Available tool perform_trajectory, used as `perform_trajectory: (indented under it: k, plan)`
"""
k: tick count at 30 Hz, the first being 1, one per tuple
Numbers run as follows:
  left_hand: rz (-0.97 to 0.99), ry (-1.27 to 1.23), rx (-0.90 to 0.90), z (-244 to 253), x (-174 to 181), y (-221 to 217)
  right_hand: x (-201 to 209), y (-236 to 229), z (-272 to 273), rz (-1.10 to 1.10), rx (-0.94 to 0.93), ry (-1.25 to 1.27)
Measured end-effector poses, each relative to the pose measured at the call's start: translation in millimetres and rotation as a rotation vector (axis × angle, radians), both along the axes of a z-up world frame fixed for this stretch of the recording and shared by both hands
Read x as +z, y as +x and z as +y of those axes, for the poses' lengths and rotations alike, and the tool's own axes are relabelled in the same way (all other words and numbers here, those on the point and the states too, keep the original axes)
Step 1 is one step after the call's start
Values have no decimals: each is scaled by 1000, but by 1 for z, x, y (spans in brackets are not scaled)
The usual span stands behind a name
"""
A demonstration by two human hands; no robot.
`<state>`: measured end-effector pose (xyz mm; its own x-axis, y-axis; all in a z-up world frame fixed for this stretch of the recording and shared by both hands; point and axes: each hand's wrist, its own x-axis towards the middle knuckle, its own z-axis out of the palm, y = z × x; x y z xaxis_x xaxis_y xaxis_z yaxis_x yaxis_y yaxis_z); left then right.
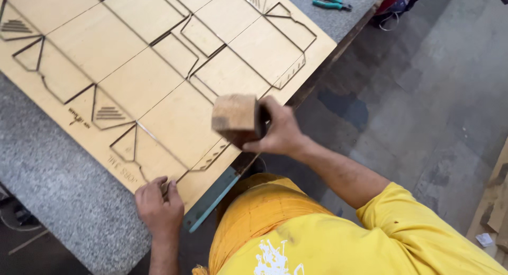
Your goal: The person uses a wooden block to tap small dark pieces into recessed slots on a wooden board with cut-out puzzle shapes. The person repeatedly picks up pieces, positions them, and taps them into place using the block.
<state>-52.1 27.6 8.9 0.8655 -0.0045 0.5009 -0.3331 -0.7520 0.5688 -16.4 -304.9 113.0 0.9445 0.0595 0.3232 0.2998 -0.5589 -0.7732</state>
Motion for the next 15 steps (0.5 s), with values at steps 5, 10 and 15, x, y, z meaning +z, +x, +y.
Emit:
perform_trajectory:
  k: [5,10,15]
  plan:
    - [45,29,68,2,-3,-4,16,26,-74,108,-259,-352]
    - [59,35,83,16,-49,-4,17,62,-159,234,-462,-483]
    - [213,12,-10,53,-96,16,4,133,-262,278,-553,-529]
